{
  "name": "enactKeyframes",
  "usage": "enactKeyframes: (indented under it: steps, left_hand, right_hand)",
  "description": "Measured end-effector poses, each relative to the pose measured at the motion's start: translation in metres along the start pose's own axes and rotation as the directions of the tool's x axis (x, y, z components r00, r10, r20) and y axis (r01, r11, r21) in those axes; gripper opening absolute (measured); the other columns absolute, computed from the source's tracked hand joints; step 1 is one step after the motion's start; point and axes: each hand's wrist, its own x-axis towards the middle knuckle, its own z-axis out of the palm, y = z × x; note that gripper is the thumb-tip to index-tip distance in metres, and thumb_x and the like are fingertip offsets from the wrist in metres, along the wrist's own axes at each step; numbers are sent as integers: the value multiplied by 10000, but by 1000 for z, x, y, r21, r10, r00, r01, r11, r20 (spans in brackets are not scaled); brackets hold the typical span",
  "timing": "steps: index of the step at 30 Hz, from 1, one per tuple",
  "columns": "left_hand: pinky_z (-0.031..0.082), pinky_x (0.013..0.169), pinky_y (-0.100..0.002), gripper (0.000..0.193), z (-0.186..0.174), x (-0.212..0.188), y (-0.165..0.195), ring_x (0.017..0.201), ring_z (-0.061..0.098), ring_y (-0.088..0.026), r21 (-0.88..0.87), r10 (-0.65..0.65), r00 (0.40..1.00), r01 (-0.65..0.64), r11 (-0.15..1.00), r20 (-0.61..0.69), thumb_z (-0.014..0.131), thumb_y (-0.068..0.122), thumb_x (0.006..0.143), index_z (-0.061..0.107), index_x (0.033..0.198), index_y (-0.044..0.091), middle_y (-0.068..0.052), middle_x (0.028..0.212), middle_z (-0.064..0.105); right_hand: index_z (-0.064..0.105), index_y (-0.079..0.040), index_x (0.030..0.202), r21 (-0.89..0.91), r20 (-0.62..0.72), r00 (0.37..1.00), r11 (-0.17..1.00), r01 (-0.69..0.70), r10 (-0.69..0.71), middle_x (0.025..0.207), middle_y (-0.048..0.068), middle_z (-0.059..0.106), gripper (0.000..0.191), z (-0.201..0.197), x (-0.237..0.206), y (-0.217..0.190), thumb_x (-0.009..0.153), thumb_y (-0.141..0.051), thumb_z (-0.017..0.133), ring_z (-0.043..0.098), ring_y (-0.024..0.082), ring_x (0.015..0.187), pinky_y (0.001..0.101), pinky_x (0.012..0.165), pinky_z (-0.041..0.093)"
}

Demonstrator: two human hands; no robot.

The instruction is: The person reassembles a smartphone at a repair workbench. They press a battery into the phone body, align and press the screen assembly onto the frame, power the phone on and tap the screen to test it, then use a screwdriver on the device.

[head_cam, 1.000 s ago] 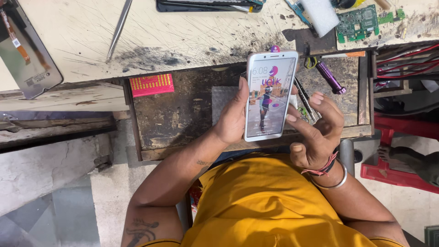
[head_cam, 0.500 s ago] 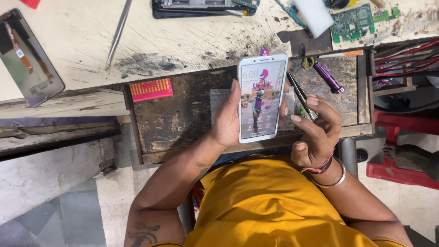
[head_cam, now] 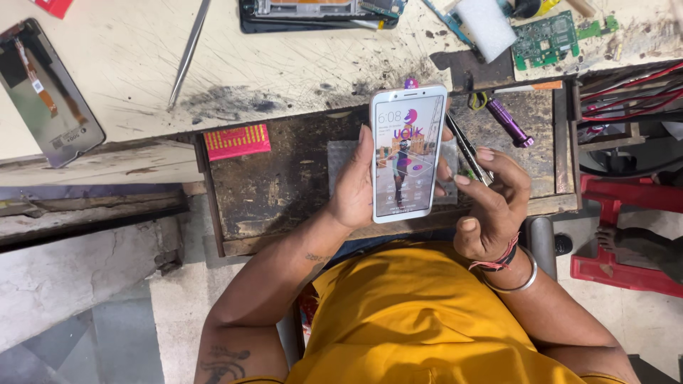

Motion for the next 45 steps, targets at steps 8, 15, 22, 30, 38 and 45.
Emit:
enactKeyframes:
  steps: [8,15,22,30,38,45]
  left_hand:
    - [599,983,-417,765,2,1,0,1174,647,-278,-9,23,999,-23,1000,34,276,615,1131,278,1626,31,-212,1507,475]
    - [596,971,-423,764,-1,1,-1,1141,652,-281,-17,21,999,-20,1000,34,294,622,1139,304,1609,19,-219,1458,510]
    - [589,975,-419,791,-1,-3,-3,1128,656,-277,-36,29,1000,-29,999,10,303,632,1165,342,1589,-34,-212,1366,523]
    - [589,979,-436,798,0,3,-1,1165,656,-288,14,50,999,-50,999,11,272,637,1120,313,1606,6,-214,1473,508]
    - [570,1020,-432,817,-1,1,-2,1212,644,-289,-74,1,999,2,997,50,253,648,1160,332,1609,-29,-206,1448,504]
    - [553,1063,-456,806,-5,-2,-7,1290,610,-285,21,-58,997,60,998,-56,267,624,1102,301,1645,30,-201,1488,504]
  right_hand:
    - [640,-29,1251,26,-12,1000,999,-28,28,1396,191,464,493,0,0,-1,1105,-469,470,505,332,1372,450,1139,441]
    - [629,-25,1255,40,-14,1000,999,-17,17,1398,195,465,480,2,2,0,1107,-455,475,504,334,1373,453,1148,437]
    - [626,-18,1250,28,-10,1000,1000,-12,13,1395,201,469,481,1,2,0,1111,-449,462,504,338,1370,459,1149,440]
    - [625,-21,1248,40,-16,1000,999,5,-4,1385,201,468,488,2,1,1,1108,-458,462,505,338,1364,466,1136,445]
    - [704,-92,1181,-62,93,988,989,133,-127,1372,175,466,512,-4,9,-4,1086,-532,459,465,332,1379,563,1214,402]
    - [844,-252,1123,-239,318,921,921,308,-225,1525,171,409,577,-11,45,-12,1030,-634,422,315,370,1468,593,1272,200]
